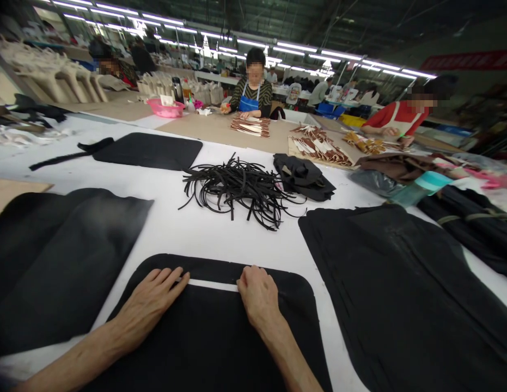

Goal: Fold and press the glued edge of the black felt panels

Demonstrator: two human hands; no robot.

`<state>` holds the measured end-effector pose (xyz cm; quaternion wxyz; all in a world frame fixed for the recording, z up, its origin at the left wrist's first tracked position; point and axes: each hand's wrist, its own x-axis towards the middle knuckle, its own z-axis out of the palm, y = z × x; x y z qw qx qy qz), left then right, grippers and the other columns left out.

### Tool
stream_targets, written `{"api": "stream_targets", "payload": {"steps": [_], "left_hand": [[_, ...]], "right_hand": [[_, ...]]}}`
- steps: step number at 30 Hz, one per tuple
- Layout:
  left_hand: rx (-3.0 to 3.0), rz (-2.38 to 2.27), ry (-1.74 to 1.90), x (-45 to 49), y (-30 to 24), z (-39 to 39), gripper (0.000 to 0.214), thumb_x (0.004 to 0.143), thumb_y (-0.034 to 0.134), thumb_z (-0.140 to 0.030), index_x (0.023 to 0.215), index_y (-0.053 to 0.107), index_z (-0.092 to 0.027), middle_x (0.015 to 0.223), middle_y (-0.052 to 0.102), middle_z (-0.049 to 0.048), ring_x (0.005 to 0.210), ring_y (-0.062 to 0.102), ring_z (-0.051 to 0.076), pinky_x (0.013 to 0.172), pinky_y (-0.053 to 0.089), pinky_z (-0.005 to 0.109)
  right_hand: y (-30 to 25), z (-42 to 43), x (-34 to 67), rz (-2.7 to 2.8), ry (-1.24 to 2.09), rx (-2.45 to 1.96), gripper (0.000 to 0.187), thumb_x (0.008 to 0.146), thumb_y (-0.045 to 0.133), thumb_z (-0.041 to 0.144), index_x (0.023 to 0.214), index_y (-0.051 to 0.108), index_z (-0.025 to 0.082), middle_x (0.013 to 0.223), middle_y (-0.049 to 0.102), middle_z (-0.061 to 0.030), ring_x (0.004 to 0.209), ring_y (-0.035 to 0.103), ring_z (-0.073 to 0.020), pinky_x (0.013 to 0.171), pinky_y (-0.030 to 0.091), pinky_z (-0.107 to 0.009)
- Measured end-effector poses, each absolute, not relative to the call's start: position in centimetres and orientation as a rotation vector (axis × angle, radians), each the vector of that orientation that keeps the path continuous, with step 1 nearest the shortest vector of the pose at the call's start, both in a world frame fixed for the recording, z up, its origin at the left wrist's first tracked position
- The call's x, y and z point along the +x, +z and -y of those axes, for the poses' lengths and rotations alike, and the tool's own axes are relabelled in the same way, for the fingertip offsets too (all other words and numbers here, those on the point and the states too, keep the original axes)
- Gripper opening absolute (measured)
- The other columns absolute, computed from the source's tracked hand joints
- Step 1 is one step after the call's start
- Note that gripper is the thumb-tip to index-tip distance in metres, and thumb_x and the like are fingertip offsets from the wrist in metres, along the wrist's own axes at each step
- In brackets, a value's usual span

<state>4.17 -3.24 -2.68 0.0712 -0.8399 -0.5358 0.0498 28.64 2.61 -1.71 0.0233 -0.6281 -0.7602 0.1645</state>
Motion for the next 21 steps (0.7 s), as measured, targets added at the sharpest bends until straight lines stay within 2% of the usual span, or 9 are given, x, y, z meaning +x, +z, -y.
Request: {"api": "stream_targets", "payload": {"steps": [6, 10, 16, 21], "left_hand": [[-2.433, 1.747, 0.077, 3.8, -2.7, 3.8, 0.048, 0.078, 0.038, 0.002, 0.119, 0.056, -0.016, 0.121, 0.059, 0.0061, 0.098, 0.053, 0.020, 0.086, 0.039, 0.033], [-2.341, 1.811, 0.107, 3.1, -2.9, 3.8, 0.052, 0.074, 0.038, 0.005, 0.119, 0.057, -0.015, 0.123, 0.058, 0.0070, 0.101, 0.052, 0.022, 0.088, 0.039, 0.035], [-2.180, 1.842, 0.106, 5.5, -1.7, 2.9, 0.049, 0.075, 0.038, 0.005, 0.120, 0.054, -0.007, 0.128, 0.053, 0.0148, 0.107, 0.051, 0.028, 0.091, 0.039, 0.040], [-2.646, 1.499, -0.119, 11.1, -3.0, 2.3, 0.043, 0.080, 0.041, -0.002, 0.120, 0.052, -0.013, 0.121, 0.057, 0.0088, 0.108, 0.051, 0.021, 0.096, 0.038, 0.034]], "right_hand": [[-1.5, -2.5, 28.2, 2.420, 0.460, -1.967, 0.014, 0.085, 0.049, 0.021, 0.072, 0.054, 0.021, 0.078, 0.060, -0.0003, 0.074, 0.052, -0.0164, 0.063, 0.030, -0.027], [-0.9, -2.5, 28.0, 2.427, 0.438, -1.998, 0.015, 0.086, 0.048, 0.020, 0.074, 0.056, 0.020, 0.079, 0.061, -0.0011, 0.074, 0.053, -0.0169, 0.062, 0.030, -0.027], [-0.9, -2.4, 27.7, 2.438, 0.421, -1.980, 0.013, 0.086, 0.048, 0.020, 0.077, 0.058, 0.020, 0.082, 0.062, -0.0026, 0.077, 0.054, -0.0184, 0.063, 0.030, -0.028], [-1.2, -2.1, 27.2, 2.485, 0.406, -1.913, 0.014, 0.088, 0.047, 0.020, 0.080, 0.058, 0.021, 0.084, 0.061, -0.0025, 0.080, 0.054, -0.0186, 0.067, 0.032, -0.028]]}}
